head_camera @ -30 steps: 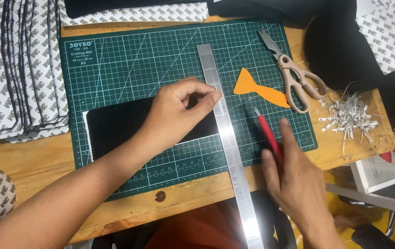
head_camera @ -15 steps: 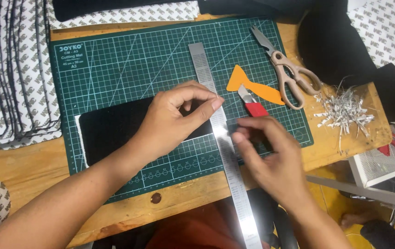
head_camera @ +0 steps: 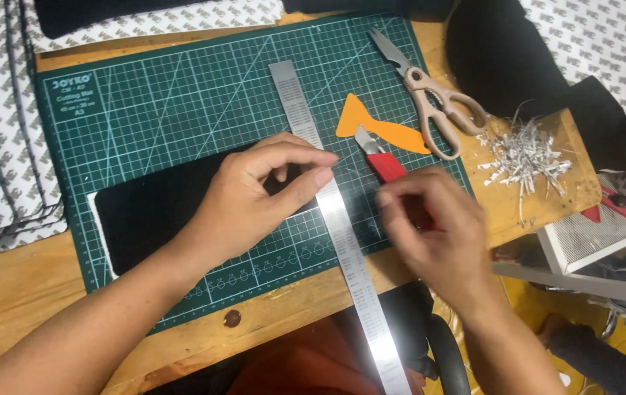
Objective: Trimming and cutting a rectangular piece of black material using scissors, a utility knife, and a metal ruler on a cutting mat.
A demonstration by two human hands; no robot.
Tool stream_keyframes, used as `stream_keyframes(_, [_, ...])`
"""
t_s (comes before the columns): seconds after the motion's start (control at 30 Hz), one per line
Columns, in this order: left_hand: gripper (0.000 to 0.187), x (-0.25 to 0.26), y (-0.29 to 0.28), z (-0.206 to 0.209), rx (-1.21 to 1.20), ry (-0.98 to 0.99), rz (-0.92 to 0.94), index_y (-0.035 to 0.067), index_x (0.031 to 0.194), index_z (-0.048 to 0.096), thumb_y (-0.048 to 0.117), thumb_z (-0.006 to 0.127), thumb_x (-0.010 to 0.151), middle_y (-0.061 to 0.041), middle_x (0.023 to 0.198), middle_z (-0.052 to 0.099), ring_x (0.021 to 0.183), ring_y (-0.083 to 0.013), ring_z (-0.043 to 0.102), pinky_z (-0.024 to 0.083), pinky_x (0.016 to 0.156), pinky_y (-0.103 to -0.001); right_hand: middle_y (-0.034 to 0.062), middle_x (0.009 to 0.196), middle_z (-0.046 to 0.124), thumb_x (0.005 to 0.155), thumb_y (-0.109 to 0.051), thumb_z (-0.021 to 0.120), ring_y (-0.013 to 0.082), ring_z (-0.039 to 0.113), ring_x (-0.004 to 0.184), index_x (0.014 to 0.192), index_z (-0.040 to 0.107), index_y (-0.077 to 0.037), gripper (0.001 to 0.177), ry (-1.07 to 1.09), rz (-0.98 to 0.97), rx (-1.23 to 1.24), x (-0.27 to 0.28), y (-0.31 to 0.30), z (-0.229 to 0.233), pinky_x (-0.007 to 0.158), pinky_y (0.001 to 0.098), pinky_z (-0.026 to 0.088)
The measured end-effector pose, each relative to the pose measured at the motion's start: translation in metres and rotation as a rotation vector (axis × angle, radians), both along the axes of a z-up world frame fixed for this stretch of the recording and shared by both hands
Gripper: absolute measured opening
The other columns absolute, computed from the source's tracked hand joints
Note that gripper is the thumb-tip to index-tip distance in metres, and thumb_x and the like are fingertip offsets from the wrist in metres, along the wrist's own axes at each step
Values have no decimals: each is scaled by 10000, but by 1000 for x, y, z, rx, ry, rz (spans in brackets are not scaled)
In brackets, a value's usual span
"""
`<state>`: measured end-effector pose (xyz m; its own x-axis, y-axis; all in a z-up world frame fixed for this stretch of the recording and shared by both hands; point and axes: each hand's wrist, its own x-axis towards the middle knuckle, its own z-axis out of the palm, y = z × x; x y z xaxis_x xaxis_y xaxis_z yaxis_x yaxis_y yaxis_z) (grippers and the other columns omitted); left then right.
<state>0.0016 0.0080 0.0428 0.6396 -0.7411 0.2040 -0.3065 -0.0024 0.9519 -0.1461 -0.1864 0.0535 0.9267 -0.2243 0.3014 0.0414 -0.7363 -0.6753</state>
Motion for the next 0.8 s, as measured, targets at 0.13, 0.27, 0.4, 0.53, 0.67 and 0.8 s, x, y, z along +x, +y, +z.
stream_keyframes(0.13, [172,1,4,1,-8,-12,43,94,1117,761,173,655,1007,-16,1029,752,874,-88,618,448,730,-223,112,1037,719,1060,52,767,243,586,788,1079,673,-40,132,-123,-237,-624,-43,-98,-48,717,366,445])
stream_keyframes(0.27, [166,2,2,2,-1,26,60,98,1084,769,179,646,1009,-18,1033,768,932,-94,663,460,730,-221,153,1054,658,1106,80,835,324,624,938,1113,700,-7,161,-21,-333,-922,-77,-176,-54,788,428,474])
stream_keyframes(0.4, [154,3,-1,-2,5,3,54,102,1063,774,179,651,1012,-4,980,755,842,-77,616,449,708,-217,103,935,572,1121,14,833,311,584,836,974,662,-70,240,38,-347,-1206,-79,-201,-55,693,407,425])
stream_keyframes(0.53, [129,5,-1,-3,24,-13,70,92,1051,772,129,657,1005,-16,1010,776,875,-80,660,460,698,-215,44,1015,666,1069,-128,779,276,611,879,1004,675,-161,126,181,-200,-1299,-73,-199,-42,776,385,472])
stream_keyframes(0.67, [133,6,-1,-2,24,9,63,93,1074,766,124,653,1011,-21,1026,768,900,-88,659,469,719,-210,21,1081,702,973,-62,736,250,609,873,1069,720,-191,161,198,-109,-1334,-71,-197,-36,800,356,431])
stream_keyframes(0.8, [142,7,0,-2,40,9,70,94,1075,768,142,650,1011,-21,1019,762,904,-93,654,473,727,-217,13,1193,729,942,-117,744,272,659,974,1257,789,-210,331,230,-92,-1231,-77,-203,-40,843,394,446])
